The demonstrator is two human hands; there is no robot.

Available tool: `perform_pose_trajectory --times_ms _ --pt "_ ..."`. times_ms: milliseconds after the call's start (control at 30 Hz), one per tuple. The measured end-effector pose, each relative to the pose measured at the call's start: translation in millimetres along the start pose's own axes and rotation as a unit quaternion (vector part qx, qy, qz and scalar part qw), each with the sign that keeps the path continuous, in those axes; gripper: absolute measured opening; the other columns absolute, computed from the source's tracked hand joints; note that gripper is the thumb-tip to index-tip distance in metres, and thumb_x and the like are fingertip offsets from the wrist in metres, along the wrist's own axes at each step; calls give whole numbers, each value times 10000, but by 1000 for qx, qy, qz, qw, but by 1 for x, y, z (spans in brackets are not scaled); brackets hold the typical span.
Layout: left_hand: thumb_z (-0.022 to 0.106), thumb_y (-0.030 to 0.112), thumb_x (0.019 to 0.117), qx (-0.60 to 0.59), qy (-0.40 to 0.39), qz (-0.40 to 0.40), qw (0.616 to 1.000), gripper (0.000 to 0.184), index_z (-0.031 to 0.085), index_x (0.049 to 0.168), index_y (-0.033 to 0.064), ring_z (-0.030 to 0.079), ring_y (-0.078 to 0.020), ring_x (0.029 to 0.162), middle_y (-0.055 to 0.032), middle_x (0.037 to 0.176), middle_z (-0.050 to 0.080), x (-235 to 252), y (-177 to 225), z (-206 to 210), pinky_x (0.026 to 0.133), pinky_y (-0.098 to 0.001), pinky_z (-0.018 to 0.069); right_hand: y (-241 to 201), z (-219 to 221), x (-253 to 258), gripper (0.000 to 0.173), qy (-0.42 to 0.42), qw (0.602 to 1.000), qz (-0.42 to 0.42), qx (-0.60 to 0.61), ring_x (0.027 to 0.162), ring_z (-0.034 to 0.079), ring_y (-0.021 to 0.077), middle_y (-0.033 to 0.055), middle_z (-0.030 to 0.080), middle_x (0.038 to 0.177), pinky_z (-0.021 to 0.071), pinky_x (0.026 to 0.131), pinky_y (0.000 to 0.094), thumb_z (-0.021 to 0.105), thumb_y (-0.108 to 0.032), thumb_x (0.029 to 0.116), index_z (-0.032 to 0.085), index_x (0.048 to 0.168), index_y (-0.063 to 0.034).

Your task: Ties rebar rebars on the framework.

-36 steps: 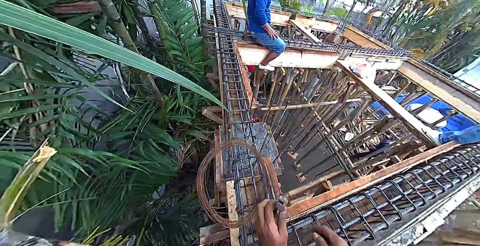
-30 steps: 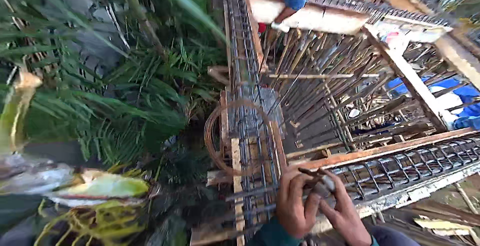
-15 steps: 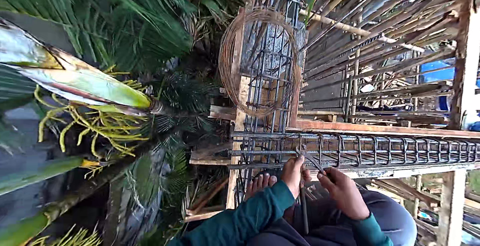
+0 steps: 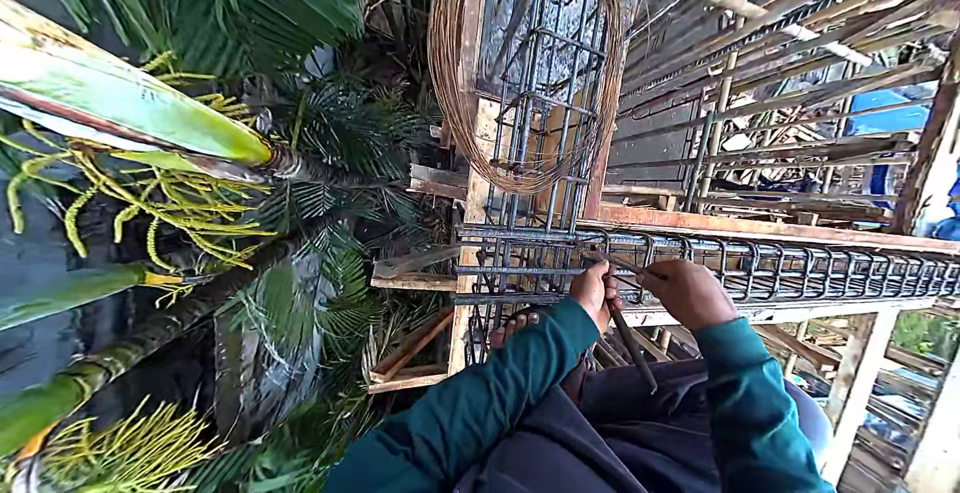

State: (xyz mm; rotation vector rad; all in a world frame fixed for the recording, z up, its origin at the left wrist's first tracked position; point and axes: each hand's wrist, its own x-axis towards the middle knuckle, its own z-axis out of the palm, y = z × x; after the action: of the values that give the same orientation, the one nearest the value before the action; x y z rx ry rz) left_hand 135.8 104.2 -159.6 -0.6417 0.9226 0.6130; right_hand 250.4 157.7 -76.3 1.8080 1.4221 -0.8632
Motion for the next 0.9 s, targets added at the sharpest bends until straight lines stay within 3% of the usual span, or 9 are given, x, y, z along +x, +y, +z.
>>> perform_pose_trajectory --times_ms 133,200,267,333,400,600,900 --pt "377 269 1128 8 27 0 1000 284 498 982 59 395 -81 421 2 626 413 -4 -1 6 400 -204 402 7 2 5 272 17 1000 -17 17 951 687 350 152 736 983 499 861 644 609 -325 1039 773 1064 -109" --pt "319 255 1141 41 31 5 999 316 507 1027 28 465 -113 470 -27 656 469 -7 -6 9 463 -242 460 16 1 14 260 11 998 -30 53 923 697 332 155 741 973 517 869 621 636 -298 1029 775 1095 -88" --pt "257 258 1152 62 17 -2 998 381 511 1136 -26 610 -165 592 -98 761 597 -11 -6 10 598 -302 559 24 0 27 258 -20 995 -37 93 792 675 245 133 728 925 553 779 508 636 -264 1037 757 1107 -47" --pt "232 281 1154 62 8 -18 998 433 511 1191 -48 682 -188 680 -148 859 672 -14 -3 12 663 -309 582 27 -2 36 259 -65 990 -19 121 614 552 112 75 695 850 481 596 325 614 -249 1053 741 1119 -32" --pt "236 315 1154 64 0 -27 998 472 521 1219 -56 704 -201 720 -168 905 698 -18 0 13 682 -316 587 31 -3 42 262 -90 985 -3 149 526 505 69 43 694 796 426 498 258 600 -244 1059 743 1116 -33" --pt "244 378 1147 107 -15 -26 994 496 540 1232 -11 702 -201 723 -144 925 711 -19 1 8 669 -335 585 41 -6 53 248 -106 973 -30 202 518 528 84 49 716 808 433 468 261 604 -218 1050 750 1130 -34" --pt "307 399 1135 82 -17 -18 996 468 565 1189 13 651 -198 684 -88 865 579 -15 -7 1 687 -350 606 26 -13 43 211 -76 984 -3 162 553 516 79 32 708 806 424 515 285 635 -222 1034 765 1075 -60"
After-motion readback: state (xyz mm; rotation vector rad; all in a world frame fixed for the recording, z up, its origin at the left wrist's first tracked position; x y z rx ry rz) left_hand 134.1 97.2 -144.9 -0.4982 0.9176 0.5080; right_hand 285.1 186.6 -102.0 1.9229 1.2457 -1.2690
